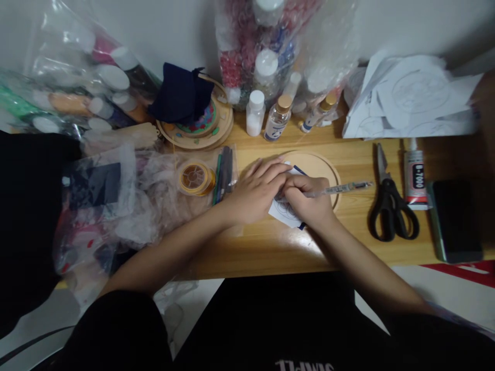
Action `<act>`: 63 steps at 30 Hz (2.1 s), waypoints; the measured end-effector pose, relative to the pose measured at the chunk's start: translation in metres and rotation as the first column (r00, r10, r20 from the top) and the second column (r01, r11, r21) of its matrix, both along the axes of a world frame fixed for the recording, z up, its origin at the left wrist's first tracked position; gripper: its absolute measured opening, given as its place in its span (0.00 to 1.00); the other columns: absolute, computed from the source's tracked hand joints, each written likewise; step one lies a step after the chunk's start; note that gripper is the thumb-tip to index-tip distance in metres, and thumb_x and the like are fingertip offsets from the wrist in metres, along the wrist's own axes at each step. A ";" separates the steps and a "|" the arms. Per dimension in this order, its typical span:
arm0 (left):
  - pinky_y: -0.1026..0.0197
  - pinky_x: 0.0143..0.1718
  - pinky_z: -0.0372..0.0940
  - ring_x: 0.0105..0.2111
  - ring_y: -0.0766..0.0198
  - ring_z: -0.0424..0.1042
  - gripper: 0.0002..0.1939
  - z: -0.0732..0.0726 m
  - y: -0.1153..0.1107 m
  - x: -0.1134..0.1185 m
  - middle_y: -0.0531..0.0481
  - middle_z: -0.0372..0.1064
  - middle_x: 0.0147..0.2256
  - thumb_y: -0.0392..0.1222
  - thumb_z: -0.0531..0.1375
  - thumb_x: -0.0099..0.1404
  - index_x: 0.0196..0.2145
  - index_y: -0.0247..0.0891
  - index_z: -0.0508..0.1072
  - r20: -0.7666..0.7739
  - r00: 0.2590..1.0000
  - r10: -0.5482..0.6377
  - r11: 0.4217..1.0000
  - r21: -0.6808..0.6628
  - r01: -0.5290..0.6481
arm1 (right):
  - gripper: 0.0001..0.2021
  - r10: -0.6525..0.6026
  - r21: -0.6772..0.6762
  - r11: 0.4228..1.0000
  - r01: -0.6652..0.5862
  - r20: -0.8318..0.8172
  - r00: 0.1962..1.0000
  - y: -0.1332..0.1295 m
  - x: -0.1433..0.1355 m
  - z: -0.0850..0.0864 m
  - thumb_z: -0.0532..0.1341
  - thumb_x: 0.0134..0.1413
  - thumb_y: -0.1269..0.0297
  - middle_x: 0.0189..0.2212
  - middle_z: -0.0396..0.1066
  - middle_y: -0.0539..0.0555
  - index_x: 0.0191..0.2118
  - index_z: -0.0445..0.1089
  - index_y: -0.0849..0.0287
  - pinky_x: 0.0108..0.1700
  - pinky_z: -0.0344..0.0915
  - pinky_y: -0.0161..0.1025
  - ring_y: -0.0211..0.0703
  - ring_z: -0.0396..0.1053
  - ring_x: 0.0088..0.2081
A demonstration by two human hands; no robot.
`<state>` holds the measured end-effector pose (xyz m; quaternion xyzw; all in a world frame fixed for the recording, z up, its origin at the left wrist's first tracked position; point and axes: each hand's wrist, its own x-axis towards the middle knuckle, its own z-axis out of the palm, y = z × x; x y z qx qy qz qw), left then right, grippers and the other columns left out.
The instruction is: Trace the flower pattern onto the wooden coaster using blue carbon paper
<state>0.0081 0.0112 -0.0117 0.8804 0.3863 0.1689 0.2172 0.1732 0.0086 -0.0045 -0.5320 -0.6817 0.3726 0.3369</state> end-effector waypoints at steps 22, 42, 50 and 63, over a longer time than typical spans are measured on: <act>0.44 0.68 0.47 0.67 0.53 0.50 0.21 0.001 0.000 0.000 0.40 0.60 0.62 0.28 0.51 0.66 0.57 0.32 0.63 -0.037 0.999 -0.003 1.000 0.001 0.004 | 0.09 0.008 0.002 1.000 -0.008 -0.014 1.000 0.001 0.000 0.000 0.53 0.42 0.67 0.14 0.63 0.47 0.16 0.61 0.58 0.25 0.57 0.35 0.33 0.58 0.19; 0.44 0.68 0.46 0.68 0.54 0.49 0.22 0.002 0.000 0.000 0.41 0.60 0.62 0.28 0.50 0.67 0.58 0.34 0.63 -0.032 0.999 -0.009 1.000 -0.017 0.009 | 0.10 -0.002 0.001 1.000 0.002 -0.010 1.000 0.001 -0.001 0.004 0.52 0.42 0.66 0.14 0.63 0.47 0.15 0.62 0.58 0.25 0.57 0.35 0.34 0.59 0.18; 0.44 0.68 0.46 0.68 0.54 0.49 0.21 0.001 0.000 0.000 0.40 0.60 0.62 0.28 0.49 0.67 0.57 0.32 0.63 -0.048 0.999 -0.009 1.000 0.002 0.009 | 0.10 -0.004 -0.016 1.000 0.004 -0.019 1.000 0.001 -0.001 0.004 0.51 0.41 0.65 0.14 0.62 0.48 0.15 0.62 0.58 0.25 0.56 0.36 0.34 0.59 0.18; 0.44 0.68 0.46 0.68 0.54 0.49 0.22 0.001 0.000 0.000 0.41 0.60 0.63 0.28 0.49 0.67 0.58 0.33 0.63 -0.050 0.999 -0.008 1.000 -0.002 0.008 | 0.10 -0.044 -0.077 0.996 0.037 -0.095 0.994 0.001 0.000 0.004 0.53 0.38 0.66 0.13 0.63 0.48 0.14 0.64 0.57 0.25 0.56 0.35 0.34 0.58 0.18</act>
